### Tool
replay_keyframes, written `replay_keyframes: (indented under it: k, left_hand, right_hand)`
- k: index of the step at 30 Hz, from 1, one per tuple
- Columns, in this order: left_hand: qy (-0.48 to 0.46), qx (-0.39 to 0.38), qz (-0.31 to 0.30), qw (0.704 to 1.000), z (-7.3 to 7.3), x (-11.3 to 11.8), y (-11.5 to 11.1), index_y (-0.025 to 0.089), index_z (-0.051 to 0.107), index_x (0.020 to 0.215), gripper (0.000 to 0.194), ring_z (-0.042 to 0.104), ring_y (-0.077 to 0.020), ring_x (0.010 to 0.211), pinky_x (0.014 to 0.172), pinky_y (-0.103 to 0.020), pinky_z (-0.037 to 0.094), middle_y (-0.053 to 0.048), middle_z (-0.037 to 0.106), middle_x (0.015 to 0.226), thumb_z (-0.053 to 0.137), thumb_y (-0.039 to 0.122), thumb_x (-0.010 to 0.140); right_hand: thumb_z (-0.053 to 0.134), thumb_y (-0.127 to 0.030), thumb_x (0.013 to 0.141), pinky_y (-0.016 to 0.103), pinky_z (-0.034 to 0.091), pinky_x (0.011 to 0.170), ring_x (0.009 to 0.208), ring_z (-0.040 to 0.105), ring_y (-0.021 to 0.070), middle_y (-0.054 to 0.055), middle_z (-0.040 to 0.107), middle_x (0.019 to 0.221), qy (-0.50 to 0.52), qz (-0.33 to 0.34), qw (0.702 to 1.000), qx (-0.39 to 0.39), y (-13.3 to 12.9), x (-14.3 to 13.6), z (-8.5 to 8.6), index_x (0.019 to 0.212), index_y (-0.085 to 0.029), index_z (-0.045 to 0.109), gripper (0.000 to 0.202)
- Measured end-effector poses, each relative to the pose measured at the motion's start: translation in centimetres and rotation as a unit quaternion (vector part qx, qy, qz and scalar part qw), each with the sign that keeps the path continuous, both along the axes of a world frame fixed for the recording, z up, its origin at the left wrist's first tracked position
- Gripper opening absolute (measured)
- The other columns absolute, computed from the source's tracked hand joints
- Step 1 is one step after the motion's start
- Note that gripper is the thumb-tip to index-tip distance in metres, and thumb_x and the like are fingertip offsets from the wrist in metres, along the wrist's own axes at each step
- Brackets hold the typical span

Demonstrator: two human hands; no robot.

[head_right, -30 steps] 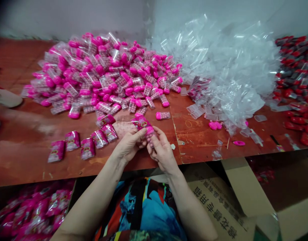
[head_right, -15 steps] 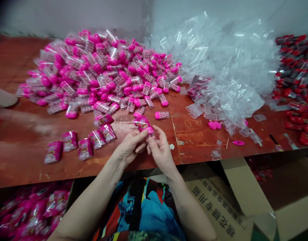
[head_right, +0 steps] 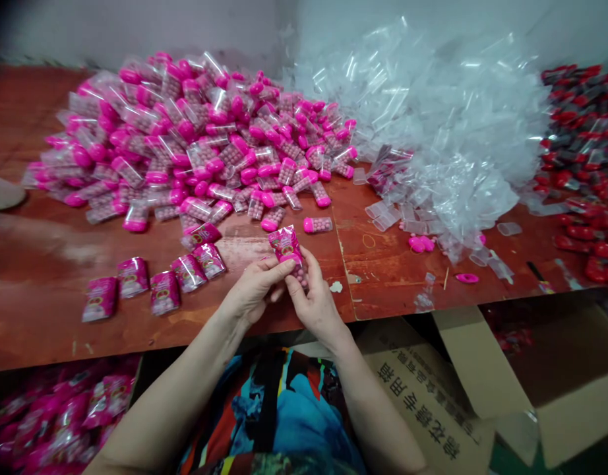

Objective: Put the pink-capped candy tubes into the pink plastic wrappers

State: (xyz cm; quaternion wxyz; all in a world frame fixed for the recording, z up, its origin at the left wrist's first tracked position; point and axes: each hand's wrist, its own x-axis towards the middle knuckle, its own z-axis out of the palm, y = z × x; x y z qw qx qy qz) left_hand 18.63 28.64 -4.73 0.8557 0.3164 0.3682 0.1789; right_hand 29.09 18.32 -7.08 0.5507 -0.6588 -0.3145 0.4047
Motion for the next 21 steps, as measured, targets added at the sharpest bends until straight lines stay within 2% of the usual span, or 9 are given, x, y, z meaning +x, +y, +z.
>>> replay_keyframes:
  k: [4,6,10,13,15,21]
  left_hand:
    - [0.015,-0.023,0.046,0.999,0.1,0.3,-0.5,0.015,0.064,0.061,0.044,0.042,-0.007,0.038,0.041,-0.021,0.025,0.0,0.053,0.047,0.094,0.047,0.065]
    - [0.018,-0.014,0.046,0.999,0.0,0.2,-0.8,0.015,0.065,0.061,0.043,0.043,-0.0079,0.039,0.041,-0.021,0.024,-0.001,0.053,0.046,0.093,0.046,0.067]
    - [0.031,0.017,0.012,0.999,0.1,-0.2,-1.0,0.014,0.068,0.065,0.039,0.042,-0.0061,0.041,0.042,-0.021,0.021,-0.002,0.059,0.053,0.09,0.045,0.071]
    - [0.023,0.01,-0.015,1.0,0.5,-0.4,-0.8,0.015,0.067,0.068,0.041,0.04,-0.0058,0.04,0.041,-0.022,0.018,-0.003,0.06,0.055,0.086,0.05,0.076]
    - [0.009,0.006,-0.009,1.0,0.6,-0.5,-0.7,0.015,0.065,0.067,0.044,0.042,-0.0066,0.04,0.043,-0.022,0.02,-0.002,0.057,0.051,0.084,0.053,0.078]
    - [0.014,0.007,-0.017,1.0,0.0,-1.0,-1.1,0.014,0.064,0.067,0.045,0.039,-0.0056,0.039,0.041,-0.022,0.018,0.0,0.055,0.051,0.086,0.052,0.075]
  right_hand:
    - [0.069,-0.047,0.098,0.023,0.036,0.044,0.044,0.043,0.0097,-0.006,0.063,0.074,0.165,0.013,0.986,0.005,-0.3,-0.6,0.3,0.153,-0.035,0.042,0.063]
    - [0.071,-0.047,0.096,0.021,0.031,0.041,0.04,0.037,0.0078,-0.008,0.06,0.07,0.199,-0.003,0.98,0.009,-0.3,-0.9,0.5,0.15,-0.037,0.043,0.062]
    - [0.075,-0.047,0.094,0.019,0.027,0.04,0.039,0.034,0.0066,-0.009,0.059,0.068,0.214,-0.021,0.977,0.009,-0.2,-0.7,0.7,0.147,-0.04,0.044,0.062]
    - [0.073,-0.049,0.095,0.02,0.026,0.039,0.038,0.034,0.0067,-0.009,0.06,0.068,0.217,0.012,0.976,0.003,-0.3,-0.1,0.8,0.149,-0.037,0.041,0.063]
    - [0.075,-0.047,0.095,0.02,0.026,0.041,0.039,0.035,0.0068,-0.009,0.059,0.067,0.208,0.029,0.978,0.001,-0.3,0.1,1.0,0.149,-0.036,0.041,0.064]
    - [0.078,-0.05,0.092,0.02,0.024,0.041,0.041,0.038,0.0088,-0.01,0.057,0.062,0.207,0.068,0.976,-0.007,0.2,0.0,0.9,0.147,-0.033,0.039,0.069]
